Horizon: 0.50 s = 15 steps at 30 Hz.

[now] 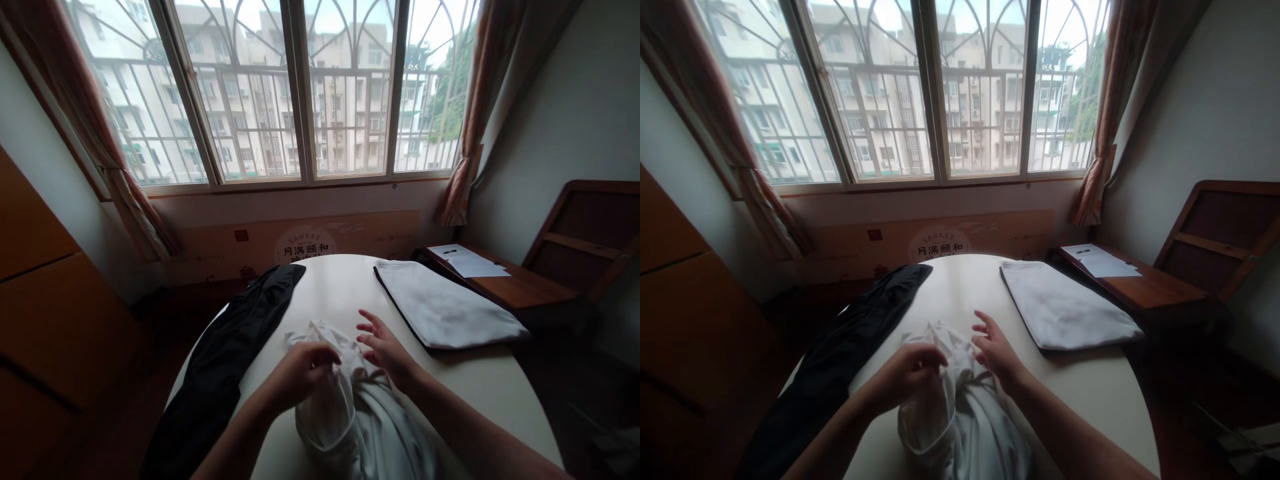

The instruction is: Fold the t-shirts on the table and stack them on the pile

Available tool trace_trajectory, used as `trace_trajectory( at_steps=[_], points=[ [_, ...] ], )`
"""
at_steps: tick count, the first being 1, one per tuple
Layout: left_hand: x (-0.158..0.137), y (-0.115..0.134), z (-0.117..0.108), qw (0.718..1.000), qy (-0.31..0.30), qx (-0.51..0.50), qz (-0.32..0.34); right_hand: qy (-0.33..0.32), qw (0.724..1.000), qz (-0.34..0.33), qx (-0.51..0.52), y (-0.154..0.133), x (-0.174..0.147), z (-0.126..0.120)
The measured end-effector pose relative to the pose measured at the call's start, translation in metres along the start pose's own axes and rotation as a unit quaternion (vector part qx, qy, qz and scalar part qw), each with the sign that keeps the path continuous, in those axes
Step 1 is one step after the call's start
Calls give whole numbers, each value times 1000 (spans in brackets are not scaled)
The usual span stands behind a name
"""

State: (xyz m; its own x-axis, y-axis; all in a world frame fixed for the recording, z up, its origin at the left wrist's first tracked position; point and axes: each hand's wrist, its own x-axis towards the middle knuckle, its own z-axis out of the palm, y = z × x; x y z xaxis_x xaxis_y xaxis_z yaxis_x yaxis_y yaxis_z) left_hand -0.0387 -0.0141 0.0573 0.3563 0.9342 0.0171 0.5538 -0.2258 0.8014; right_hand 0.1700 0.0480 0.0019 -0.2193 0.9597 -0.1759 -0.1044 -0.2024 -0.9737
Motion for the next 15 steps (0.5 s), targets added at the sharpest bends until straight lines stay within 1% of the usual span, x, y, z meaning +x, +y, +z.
trace_trajectory(
  at_steps=[1, 2, 3, 4, 6, 8, 10, 13, 14, 15],
  points=[
    [5, -7, 0, 995, 66, 73, -3, -1, 999, -26, -32, 2, 2, -2],
    [9, -12, 0, 986, 103, 130, -9, -4, 996, -57, -70, 5, 4, -4],
    [12, -15, -1, 979, 117, 167, -19, -13, 990, -91, -109, 8, 5, -5],
    [14, -16, -1, 975, 118, 187, -32, -29, 981, -124, -146, 10, 5, -7],
    [14, -15, -1, 970, 117, 207, -53, -77, 958, -181, -207, 14, 4, -8],
    [12, -12, -1, 967, 108, 225, -54, -130, 933, -221, -254, 16, 0, -8],
    [10, -10, 1, 972, 75, 220, -40, -164, 905, -247, -304, 15, -4, -7],
    [7, -10, 3, 982, 14, 187, -5, -172, 876, -261, -368, 12, -7, -7],
    [7, -11, 4, 984, 7, 176, 10, -169, 869, -259, -385, 10, -8, -8],
    [7, -11, 5, 986, 11, 166, 25, -166, 863, -254, -404, 9, -7, -9]
  ],
)
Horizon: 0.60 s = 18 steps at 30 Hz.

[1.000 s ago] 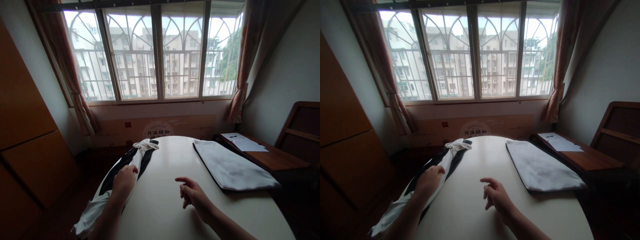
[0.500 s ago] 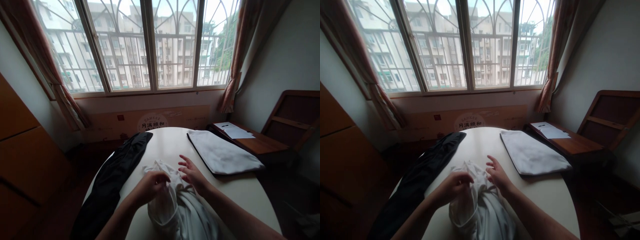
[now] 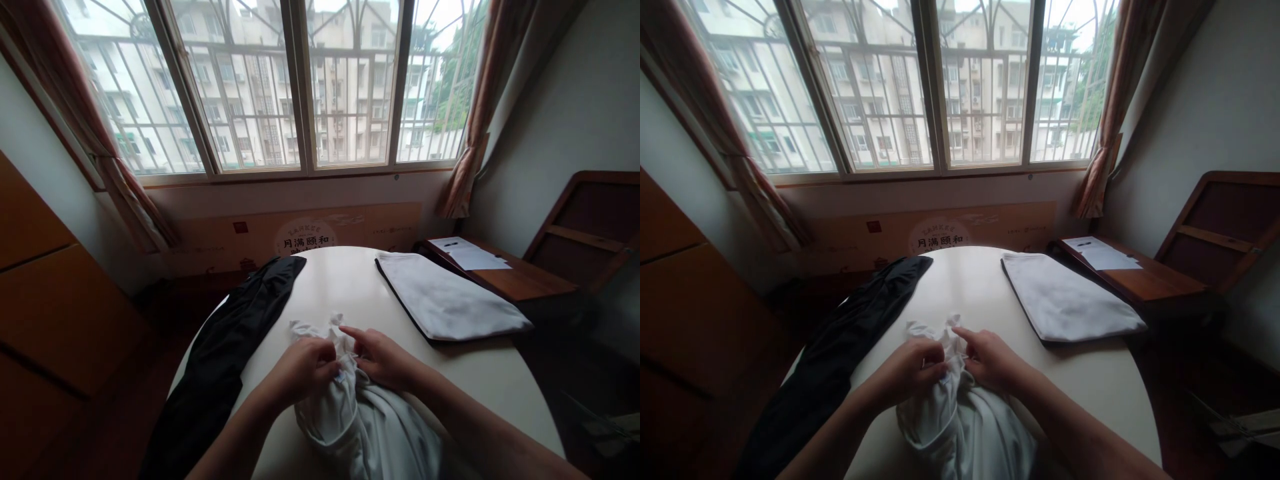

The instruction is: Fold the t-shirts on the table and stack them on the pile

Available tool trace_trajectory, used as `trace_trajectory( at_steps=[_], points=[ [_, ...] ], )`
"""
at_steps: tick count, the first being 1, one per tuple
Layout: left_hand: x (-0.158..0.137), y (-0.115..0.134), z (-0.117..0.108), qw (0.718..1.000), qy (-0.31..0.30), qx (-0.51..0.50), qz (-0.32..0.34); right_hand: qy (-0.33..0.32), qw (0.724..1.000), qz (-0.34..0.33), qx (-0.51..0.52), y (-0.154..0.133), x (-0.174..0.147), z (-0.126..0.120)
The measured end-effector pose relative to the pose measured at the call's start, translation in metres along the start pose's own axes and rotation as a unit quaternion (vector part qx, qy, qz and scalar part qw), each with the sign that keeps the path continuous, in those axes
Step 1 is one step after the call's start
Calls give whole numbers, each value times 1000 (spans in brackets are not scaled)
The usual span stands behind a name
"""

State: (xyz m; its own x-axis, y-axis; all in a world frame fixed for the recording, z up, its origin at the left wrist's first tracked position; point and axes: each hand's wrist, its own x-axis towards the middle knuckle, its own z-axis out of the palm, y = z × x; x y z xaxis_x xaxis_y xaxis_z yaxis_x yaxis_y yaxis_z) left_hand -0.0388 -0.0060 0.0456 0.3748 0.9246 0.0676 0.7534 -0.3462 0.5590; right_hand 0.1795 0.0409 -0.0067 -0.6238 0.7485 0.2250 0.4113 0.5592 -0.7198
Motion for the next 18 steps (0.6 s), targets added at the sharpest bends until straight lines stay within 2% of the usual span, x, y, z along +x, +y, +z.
trace_trajectory(
  at_steps=[3, 5, 6, 8, 10, 12, 14, 16, 18],
  points=[
    [2, -2, 0, 995, 77, -67, 8, 0, 998, 33, -61, 1, -1, -8],
    [4, -3, -3, 973, 149, -177, -8, 22, 993, 59, -97, 3, -1, -14],
    [5, -4, -5, 951, 185, -246, -21, 34, 990, 72, -114, 4, -1, -17],
    [6, -6, -12, 890, 261, -371, -52, 56, 983, 95, -147, 7, -1, -23],
    [5, -8, -20, 829, 328, -446, -80, 79, 976, 108, -172, 10, 1, -27],
    [2, -11, -28, 804, 373, -455, -92, 135, 972, 96, -164, 13, 3, -31],
    [-1, -15, -35, 816, 414, -392, -98, 225, 968, 56, -100, 14, 3, -35],
    [-2, -18, -37, 849, 442, -269, -109, 311, 950, 8, 13, 11, 2, -39],
    [-2, -20, -34, 881, 442, -128, -110, 353, 927, -28, 125, 6, -1, -41]
  ],
)
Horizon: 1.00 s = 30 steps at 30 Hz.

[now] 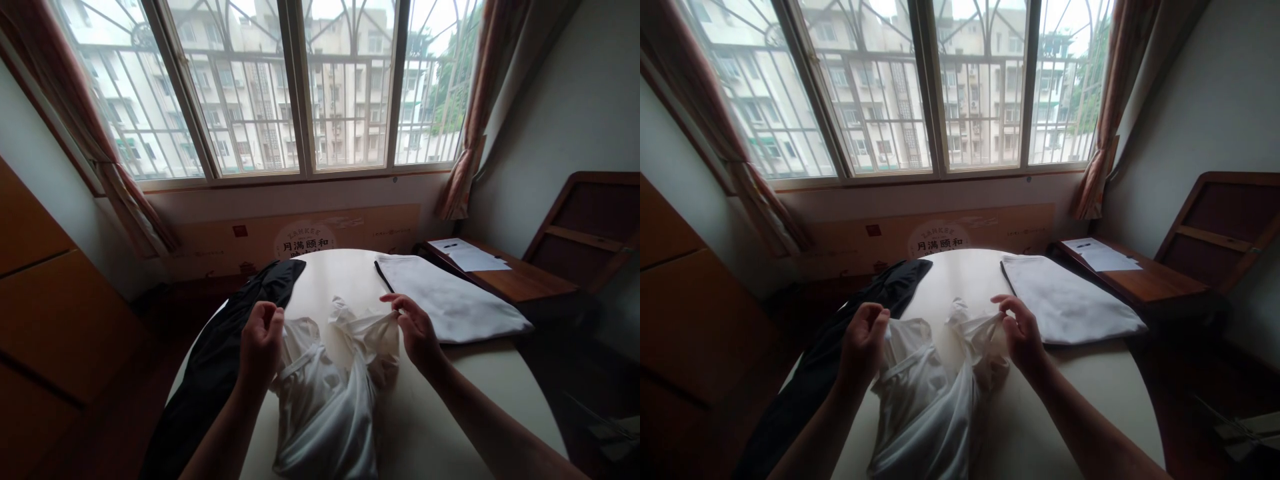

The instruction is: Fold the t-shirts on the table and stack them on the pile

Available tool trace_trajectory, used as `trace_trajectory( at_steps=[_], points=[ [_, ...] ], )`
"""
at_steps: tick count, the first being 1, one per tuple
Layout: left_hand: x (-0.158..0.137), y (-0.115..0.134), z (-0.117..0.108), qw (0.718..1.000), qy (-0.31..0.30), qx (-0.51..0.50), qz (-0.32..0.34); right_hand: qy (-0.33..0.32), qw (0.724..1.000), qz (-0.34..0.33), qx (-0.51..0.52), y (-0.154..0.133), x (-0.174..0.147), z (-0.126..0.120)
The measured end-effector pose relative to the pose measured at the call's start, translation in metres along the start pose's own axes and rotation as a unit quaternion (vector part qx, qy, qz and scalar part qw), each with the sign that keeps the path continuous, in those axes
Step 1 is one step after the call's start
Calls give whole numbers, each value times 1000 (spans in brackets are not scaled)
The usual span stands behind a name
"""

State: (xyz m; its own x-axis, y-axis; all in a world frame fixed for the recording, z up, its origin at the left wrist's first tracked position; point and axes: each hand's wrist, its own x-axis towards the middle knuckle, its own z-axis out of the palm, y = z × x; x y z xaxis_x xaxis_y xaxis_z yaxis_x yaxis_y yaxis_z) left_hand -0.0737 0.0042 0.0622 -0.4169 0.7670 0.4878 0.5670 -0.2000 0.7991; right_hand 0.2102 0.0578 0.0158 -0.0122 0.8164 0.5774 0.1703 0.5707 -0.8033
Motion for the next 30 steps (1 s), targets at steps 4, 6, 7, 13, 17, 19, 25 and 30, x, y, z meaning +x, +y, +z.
trace_trajectory(
  at_steps=[4, 6, 7, 13, 17, 19, 25, 30],
  points=[
    [-14, -2, 15, 979, -70, 122, 149, 14, 996, 19, 84, -9, -7, 0],
    [-24, 0, 23, 965, -138, 109, 192, -12, 996, 28, 83, -15, -13, 4],
    [-29, 1, 27, 959, -174, 99, 203, -45, 995, 23, 81, -19, -17, 6],
    [-43, 2, 36, 943, -253, 70, 203, -407, 906, -118, 2, -72, -44, 15],
    [-39, -4, 36, 948, -258, 85, 167, -501, 854, -137, 37, -88, -52, 13],
    [-37, -9, 38, 943, -279, 108, 148, -445, 889, -103, 31, -82, -51, 13],
    [-38, -13, 44, 924, -332, 146, 122, -193, 977, 61, -60, -47, -32, 16],
    [-36, -5, 42, 945, -291, 111, 100, -215, 958, 26, -187, -27, -23, 17]
  ],
)
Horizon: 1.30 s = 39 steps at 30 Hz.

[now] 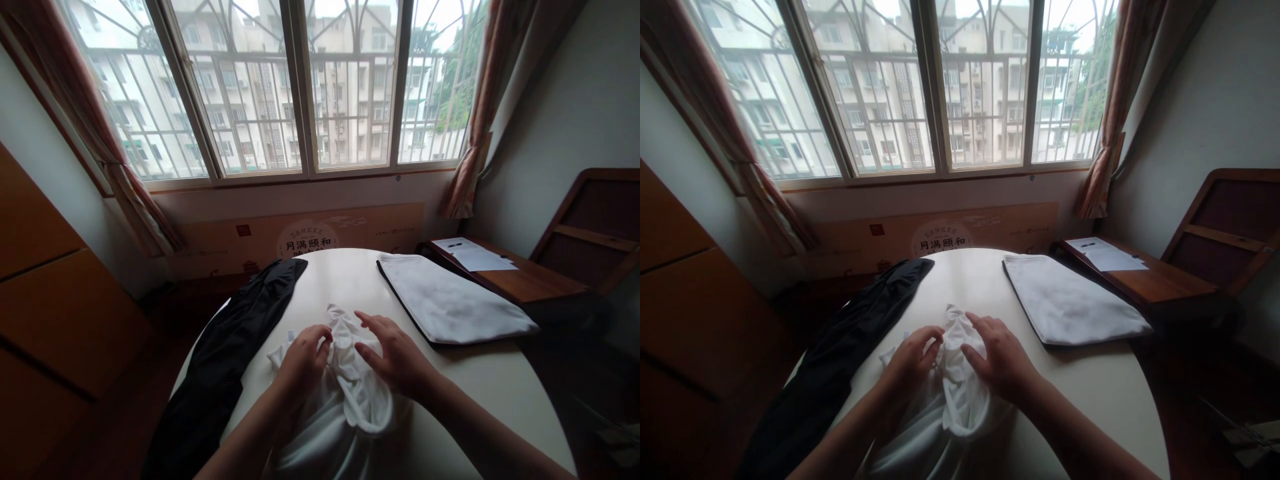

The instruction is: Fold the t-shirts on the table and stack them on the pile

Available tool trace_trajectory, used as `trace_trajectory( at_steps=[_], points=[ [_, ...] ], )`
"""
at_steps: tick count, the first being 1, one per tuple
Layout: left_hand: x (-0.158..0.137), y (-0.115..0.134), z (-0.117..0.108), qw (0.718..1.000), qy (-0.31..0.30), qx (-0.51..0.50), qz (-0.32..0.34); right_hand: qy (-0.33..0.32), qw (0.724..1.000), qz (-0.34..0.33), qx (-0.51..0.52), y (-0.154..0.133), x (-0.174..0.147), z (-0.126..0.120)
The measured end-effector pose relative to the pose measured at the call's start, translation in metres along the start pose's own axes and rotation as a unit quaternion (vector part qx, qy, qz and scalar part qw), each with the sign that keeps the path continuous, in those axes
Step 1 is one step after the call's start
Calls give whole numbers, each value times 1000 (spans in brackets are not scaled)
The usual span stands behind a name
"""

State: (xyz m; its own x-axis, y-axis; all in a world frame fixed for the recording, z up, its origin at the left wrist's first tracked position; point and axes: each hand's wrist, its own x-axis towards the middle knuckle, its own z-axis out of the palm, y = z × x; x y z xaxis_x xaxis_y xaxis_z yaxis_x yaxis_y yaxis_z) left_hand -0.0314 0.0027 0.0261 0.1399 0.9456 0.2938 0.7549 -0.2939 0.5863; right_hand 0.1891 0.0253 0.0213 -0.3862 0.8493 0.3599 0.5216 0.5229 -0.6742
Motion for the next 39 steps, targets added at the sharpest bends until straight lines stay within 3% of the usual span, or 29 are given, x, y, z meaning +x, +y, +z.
trace_trajectory(
  at_steps=[3, 6, 9, 13, 16, 19, 22, 24, 27, 32, 36, 39],
  points=[
    [1, 0, -5, 1000, 11, -18, -7, -72, 996, 15, -41, 6, 0, 8],
    [2, -3, -7, 999, -36, -12, -1, -107, 991, 47, -71, 7, -1, 14],
    [1, -4, -5, 995, -89, -1, 34, -79, 994, 37, -61, 6, 0, 13],
    [-1, -1, -1, 992, -100, 2, 71, -19, 994, 64, 87, 6, 3, 7],
    [-1, 0, 0, 998, -41, -27, 32, 60, 974, 87, 201, 9, 6, -1],
    [0, -3, -5, 992, 76, -102, -10, 128, 943, 104, 289, 11, 10, -11],
    [1, -7, -11, 970, 174, -170, -13, 165, 915, 124, 348, 12, 15, -21],
    [2, -8, -13, 967, 185, -177, -13, 170, 912, 132, 349, 12, 16, -25],
    [2, -7, -15, 980, 131, -152, -11, 115, 938, 126, 302, 11, 15, -28],
    [4, -11, -25, 992, 100, -76, -8, -76, 984, 55, 151, 6, 8, -32],
    [4, -16, -44, 999, 13, -31, 29, -101, 993, 17, 54, 9, 7, -37],
    [2, -19, -51, 998, -35, 4, 59, -106, 993, 33, 30, 19, 8, -43]
  ],
)
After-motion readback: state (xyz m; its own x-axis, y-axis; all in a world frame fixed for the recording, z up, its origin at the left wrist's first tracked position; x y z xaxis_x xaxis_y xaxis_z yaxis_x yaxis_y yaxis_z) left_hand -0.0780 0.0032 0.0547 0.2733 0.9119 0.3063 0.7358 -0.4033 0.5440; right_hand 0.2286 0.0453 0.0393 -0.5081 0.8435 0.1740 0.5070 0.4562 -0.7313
